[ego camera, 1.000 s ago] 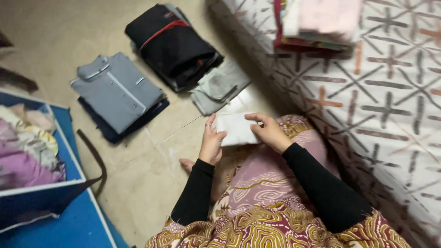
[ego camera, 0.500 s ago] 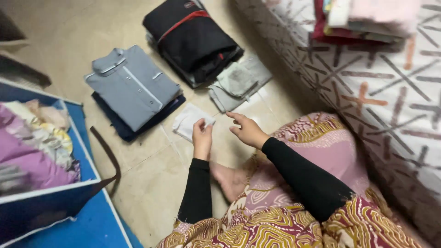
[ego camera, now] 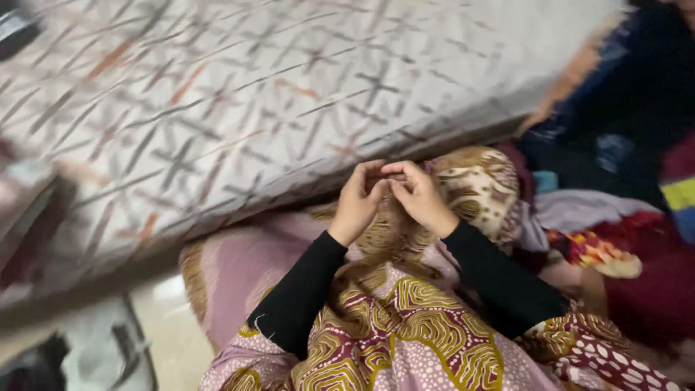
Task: Fold various items of clothing and organize them on a bed.
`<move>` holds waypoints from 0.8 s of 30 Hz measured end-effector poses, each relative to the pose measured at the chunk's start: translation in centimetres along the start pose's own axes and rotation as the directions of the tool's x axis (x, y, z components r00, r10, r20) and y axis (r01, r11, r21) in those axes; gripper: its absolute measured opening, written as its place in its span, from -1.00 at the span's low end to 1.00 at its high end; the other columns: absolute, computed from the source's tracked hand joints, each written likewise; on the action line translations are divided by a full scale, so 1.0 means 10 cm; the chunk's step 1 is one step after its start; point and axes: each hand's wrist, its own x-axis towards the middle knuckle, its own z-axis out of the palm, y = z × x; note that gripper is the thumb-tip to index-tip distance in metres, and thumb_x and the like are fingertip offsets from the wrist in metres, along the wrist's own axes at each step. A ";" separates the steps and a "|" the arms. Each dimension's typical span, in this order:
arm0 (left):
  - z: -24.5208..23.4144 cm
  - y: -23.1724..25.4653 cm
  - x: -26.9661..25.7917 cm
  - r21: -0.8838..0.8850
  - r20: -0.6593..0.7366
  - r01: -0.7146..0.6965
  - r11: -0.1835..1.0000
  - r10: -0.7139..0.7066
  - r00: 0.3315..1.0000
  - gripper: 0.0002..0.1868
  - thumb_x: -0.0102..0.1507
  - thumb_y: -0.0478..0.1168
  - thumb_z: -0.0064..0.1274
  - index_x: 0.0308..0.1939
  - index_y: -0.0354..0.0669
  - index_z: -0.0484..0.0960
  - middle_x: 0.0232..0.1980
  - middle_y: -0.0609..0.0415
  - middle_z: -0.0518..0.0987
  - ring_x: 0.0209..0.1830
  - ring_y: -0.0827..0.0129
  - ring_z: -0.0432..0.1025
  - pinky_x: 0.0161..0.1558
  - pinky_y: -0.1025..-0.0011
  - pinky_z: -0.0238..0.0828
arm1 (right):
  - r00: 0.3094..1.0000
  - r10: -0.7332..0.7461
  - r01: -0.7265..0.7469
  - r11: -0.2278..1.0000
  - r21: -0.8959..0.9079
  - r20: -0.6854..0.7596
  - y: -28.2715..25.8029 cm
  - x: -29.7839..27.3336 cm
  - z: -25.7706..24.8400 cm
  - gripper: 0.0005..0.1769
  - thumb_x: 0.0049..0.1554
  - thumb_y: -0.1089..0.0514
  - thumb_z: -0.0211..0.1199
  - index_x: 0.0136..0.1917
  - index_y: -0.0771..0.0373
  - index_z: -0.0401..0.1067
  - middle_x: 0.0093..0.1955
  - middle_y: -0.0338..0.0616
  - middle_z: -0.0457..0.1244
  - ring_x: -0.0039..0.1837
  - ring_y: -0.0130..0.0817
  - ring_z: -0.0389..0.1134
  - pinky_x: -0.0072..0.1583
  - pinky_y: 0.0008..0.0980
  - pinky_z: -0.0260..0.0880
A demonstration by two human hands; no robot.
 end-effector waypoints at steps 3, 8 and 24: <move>1.12 -0.14 0.35 0.058 0.284 -0.074 0.996 0.055 0.957 -0.60 0.31 -0.32 0.05 0.23 -0.32 0.44 0.06 -0.09 0.62 0.02 0.28 0.56 0.05 0.37 0.51 | 0.944 -0.070 0.013 0.984 -0.178 -0.322 0.02 -0.53 -0.87 -0.74 0.24 0.38 0.12 0.21 0.31 0.41 0.14 -0.20 0.35 0.19 -0.49 0.37 0.21 -0.48 0.39; 2.58 -0.60 0.50 0.121 0.564 -0.434 0.893 0.298 0.770 -0.58 0.25 -0.42 0.03 0.21 -0.31 0.47 0.16 -0.29 0.56 0.20 -0.12 0.46 0.24 0.15 0.41 | 0.715 -0.234 -0.167 0.858 -0.486 -0.659 0.18 -1.30 -1.81 -0.74 0.19 0.41 0.14 0.17 0.33 0.41 0.12 -0.04 0.36 0.16 -0.25 0.44 0.18 -0.41 0.43; 2.42 -0.09 0.76 0.357 0.437 -0.623 0.696 0.465 0.770 -0.12 0.08 -0.44 0.13 0.47 -0.41 0.12 0.44 -0.47 0.24 0.43 -0.33 0.16 0.39 0.03 0.09 | 0.776 0.017 -0.060 0.997 -0.047 -0.631 0.37 -0.55 -2.27 -0.80 0.36 0.11 0.09 0.05 0.30 0.37 -0.17 -0.17 0.32 -0.09 -0.45 0.35 -0.01 -0.49 0.37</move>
